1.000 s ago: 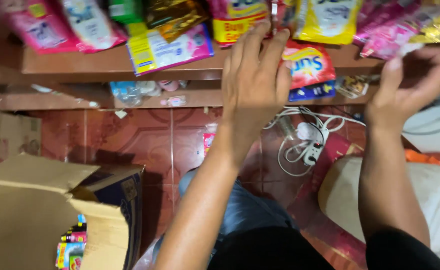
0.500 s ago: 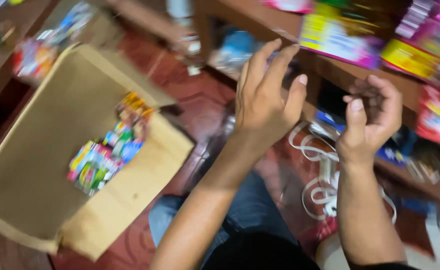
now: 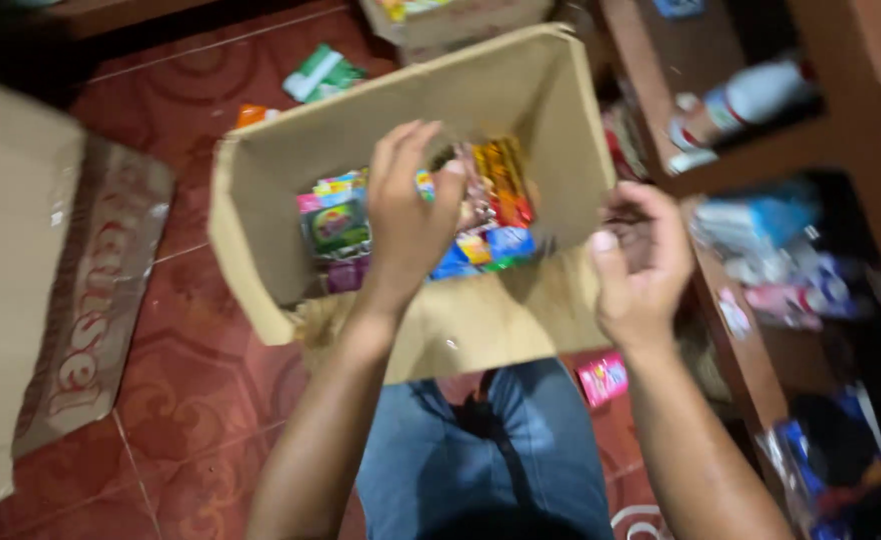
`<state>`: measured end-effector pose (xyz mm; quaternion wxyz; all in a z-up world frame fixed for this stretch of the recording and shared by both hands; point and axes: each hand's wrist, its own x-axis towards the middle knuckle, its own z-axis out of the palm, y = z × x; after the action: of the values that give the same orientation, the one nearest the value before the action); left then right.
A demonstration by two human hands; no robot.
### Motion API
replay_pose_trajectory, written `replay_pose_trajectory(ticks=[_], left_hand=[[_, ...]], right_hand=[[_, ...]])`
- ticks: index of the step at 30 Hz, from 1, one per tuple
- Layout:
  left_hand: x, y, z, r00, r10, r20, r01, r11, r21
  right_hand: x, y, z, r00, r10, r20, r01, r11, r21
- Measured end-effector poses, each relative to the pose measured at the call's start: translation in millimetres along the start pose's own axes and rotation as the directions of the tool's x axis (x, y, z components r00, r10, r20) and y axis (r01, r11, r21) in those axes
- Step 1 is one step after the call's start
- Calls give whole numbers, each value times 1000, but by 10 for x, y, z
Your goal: Taking small detergent and cleaning product packets from a cardboard box and arranging them onto shelves in a grocery store.
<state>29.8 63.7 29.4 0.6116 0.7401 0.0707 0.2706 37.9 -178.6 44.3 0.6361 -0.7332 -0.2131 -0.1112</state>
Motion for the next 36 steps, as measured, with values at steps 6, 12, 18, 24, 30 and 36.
replay_pose_trajectory(ticks=[6,12,18,24,30,36], left_hand=[[161,-1105,-769,966,-26,-255,88,969,232],[31,-1335,-693,928,-131,-348,233,934,270],[-273,-1891,-492,856,-263,-446,349,929,122],[-269,-2147,-405,734,-376,-565,417,907,-62],[-256,-2207,-404,688,-404,-602,461,885,-67],[-207,-2229,-384,719,-374,-585,406,910,-83]], right_hand=[[239,658,1249,969,114,219,-133,988,77],[309,1479,2186,895,304,325,-322,947,0],[277,2380,2588,905,301,300,-231,941,-248],[-61,3817,2944,693,619,371,-499,782,-373],[-396,4459,3167,623,750,224,-658,657,-368],[-232,3970,3274,580,671,462,-505,741,-443]])
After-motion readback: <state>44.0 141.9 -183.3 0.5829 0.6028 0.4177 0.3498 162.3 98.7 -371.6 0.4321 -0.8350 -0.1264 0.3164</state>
